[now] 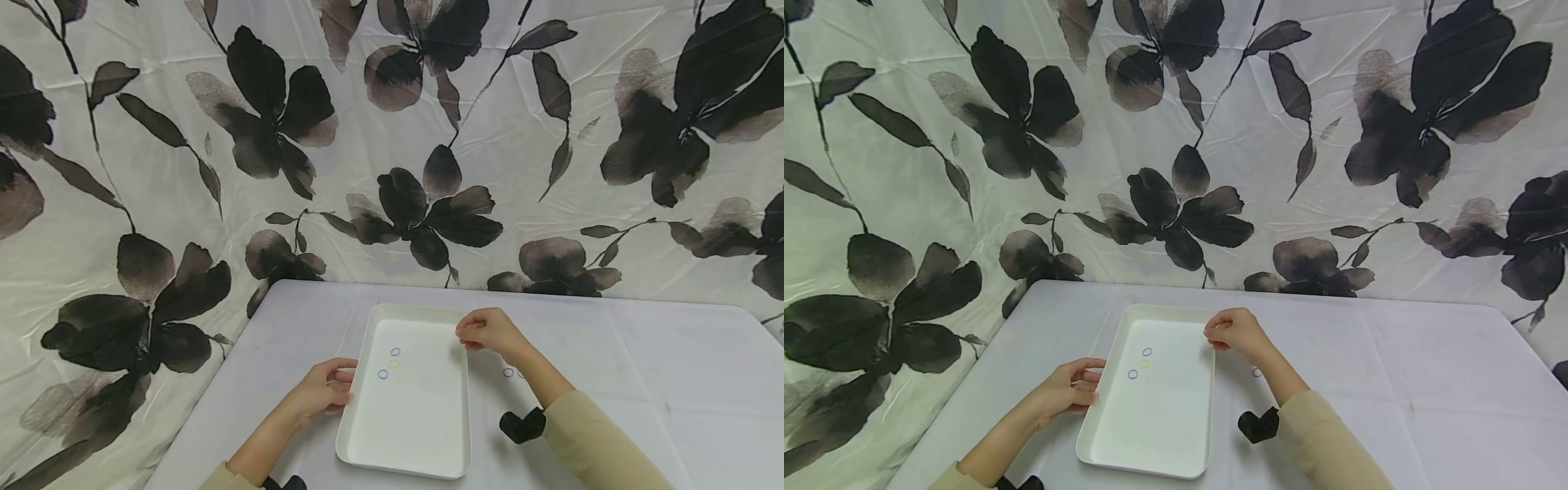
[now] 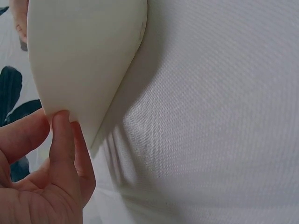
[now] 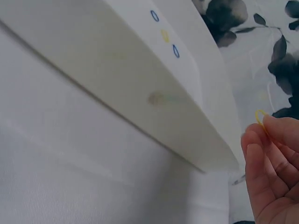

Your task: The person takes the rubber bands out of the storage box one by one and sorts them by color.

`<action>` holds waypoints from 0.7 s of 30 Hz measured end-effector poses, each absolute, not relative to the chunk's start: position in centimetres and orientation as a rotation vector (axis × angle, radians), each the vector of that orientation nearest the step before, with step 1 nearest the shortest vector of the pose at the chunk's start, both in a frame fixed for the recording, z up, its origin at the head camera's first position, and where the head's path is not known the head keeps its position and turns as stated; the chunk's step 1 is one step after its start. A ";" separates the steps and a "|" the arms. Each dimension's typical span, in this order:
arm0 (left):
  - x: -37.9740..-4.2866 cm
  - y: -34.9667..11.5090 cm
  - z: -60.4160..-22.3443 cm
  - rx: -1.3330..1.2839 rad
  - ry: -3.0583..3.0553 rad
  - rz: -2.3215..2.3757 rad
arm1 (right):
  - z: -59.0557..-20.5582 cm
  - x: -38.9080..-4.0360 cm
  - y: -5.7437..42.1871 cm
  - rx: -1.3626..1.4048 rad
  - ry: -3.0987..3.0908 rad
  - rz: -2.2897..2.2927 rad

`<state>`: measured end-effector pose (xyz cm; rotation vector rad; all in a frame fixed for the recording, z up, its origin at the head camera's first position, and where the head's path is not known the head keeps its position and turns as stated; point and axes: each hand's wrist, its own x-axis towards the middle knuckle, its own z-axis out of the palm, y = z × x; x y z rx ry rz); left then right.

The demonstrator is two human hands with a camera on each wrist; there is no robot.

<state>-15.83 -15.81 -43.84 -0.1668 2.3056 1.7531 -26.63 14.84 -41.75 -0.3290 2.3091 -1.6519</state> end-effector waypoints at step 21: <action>-15.9 -16.1 -43.9 -0.150 2.283 1.757 | -42.1 -26.8 19.7 -0.333 2.402 -1.585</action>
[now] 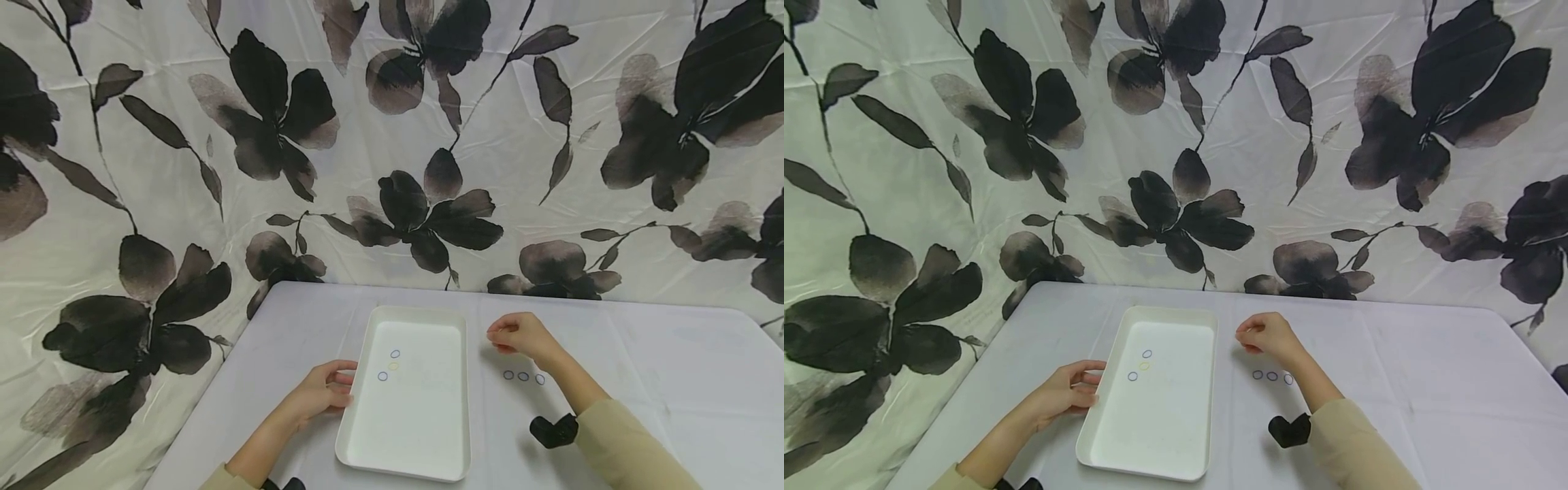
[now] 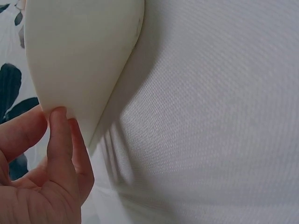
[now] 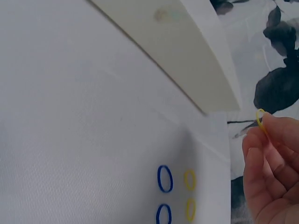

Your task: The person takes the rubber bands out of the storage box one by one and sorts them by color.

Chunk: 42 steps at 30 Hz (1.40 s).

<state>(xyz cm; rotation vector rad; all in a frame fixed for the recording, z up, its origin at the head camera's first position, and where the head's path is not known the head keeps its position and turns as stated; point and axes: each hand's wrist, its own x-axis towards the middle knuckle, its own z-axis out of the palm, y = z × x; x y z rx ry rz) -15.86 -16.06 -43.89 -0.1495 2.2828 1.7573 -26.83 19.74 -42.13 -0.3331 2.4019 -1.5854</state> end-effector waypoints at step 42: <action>-15.8 -16.1 -44.0 -0.128 2.273 1.751 | -45.2 -26.1 25.9 -0.046 2.596 -1.416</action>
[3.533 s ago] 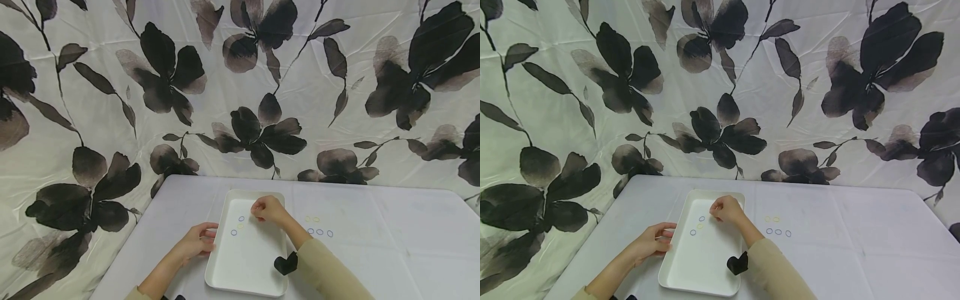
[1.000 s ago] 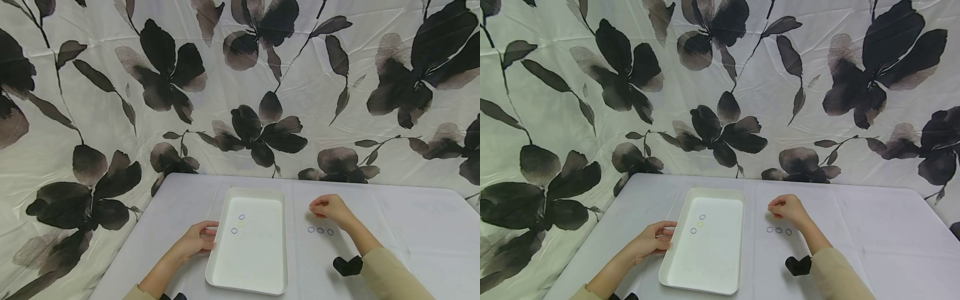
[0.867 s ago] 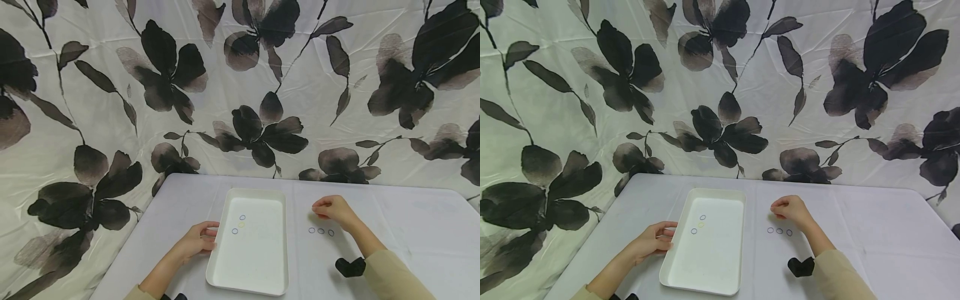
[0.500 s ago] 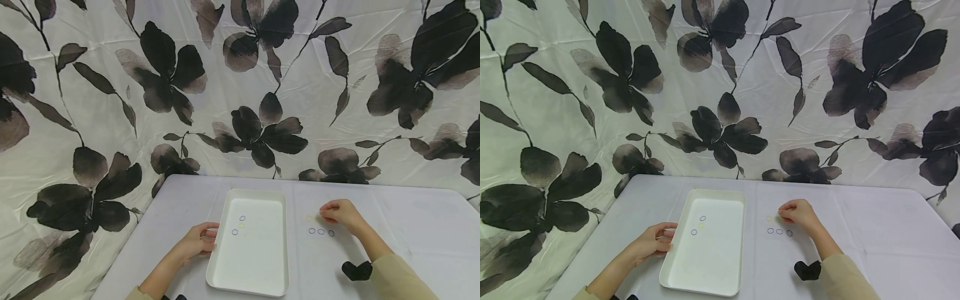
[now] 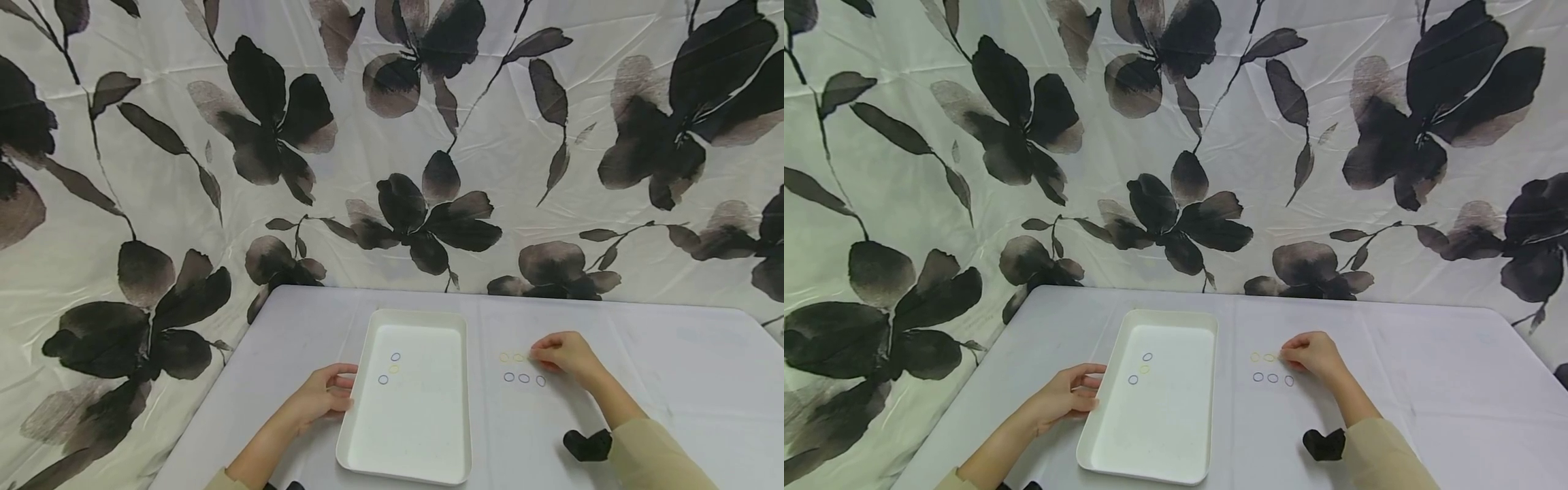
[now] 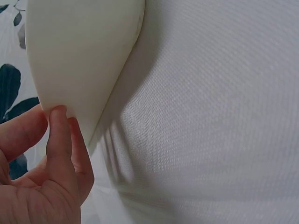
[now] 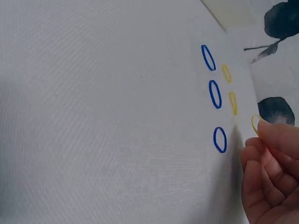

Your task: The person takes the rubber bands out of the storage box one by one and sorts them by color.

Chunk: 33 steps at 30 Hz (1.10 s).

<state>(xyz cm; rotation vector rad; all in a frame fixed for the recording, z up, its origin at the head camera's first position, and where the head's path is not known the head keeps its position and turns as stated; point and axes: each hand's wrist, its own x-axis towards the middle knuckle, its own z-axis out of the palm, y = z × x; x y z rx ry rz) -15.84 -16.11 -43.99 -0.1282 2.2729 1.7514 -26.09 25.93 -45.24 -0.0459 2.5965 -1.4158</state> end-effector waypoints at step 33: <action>-15.8 -16.0 -43.7 -0.142 2.280 1.754 | -42.8 -27.7 25.2 -0.071 2.513 -1.382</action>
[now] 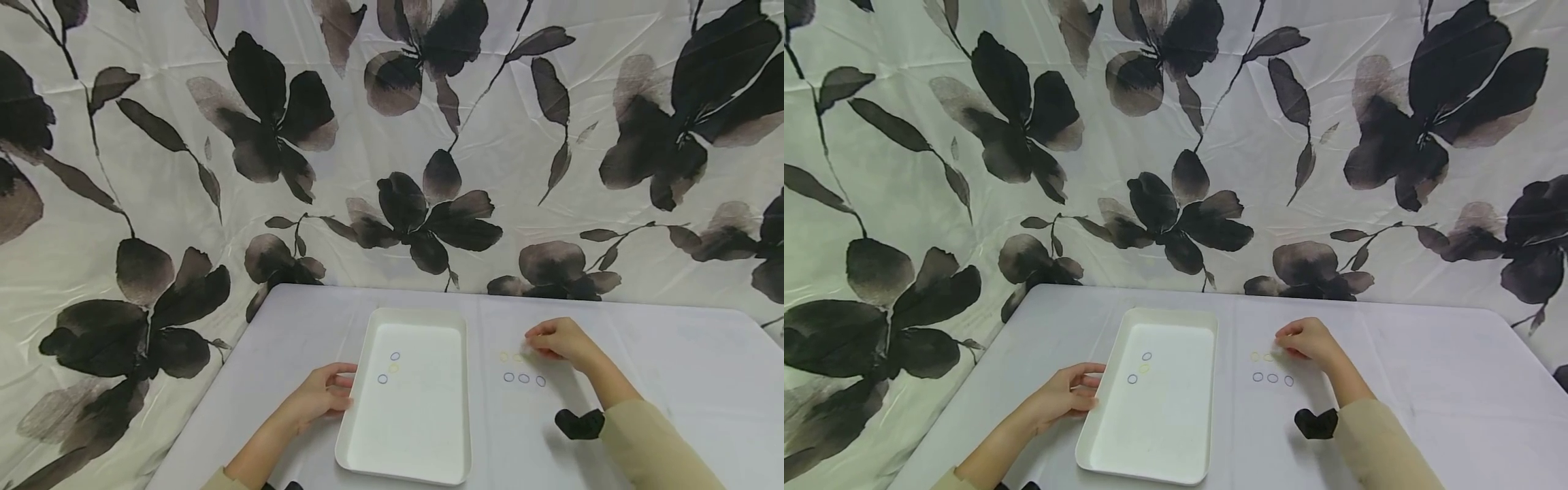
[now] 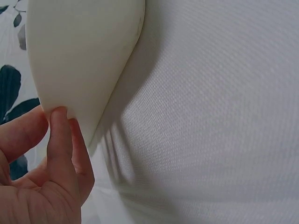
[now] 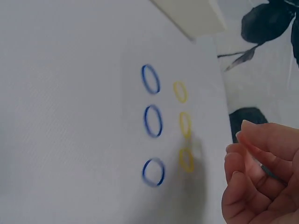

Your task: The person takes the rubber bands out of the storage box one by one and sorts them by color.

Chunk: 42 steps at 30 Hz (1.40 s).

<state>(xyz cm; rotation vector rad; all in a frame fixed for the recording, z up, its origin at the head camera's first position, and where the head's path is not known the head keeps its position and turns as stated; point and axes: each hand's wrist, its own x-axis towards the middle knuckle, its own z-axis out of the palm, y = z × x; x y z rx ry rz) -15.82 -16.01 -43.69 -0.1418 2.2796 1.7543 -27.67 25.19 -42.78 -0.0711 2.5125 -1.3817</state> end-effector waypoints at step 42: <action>-15.9 -16.1 -43.9 -0.141 2.286 1.751 | -42.4 -27.0 8.7 -0.403 2.391 -1.437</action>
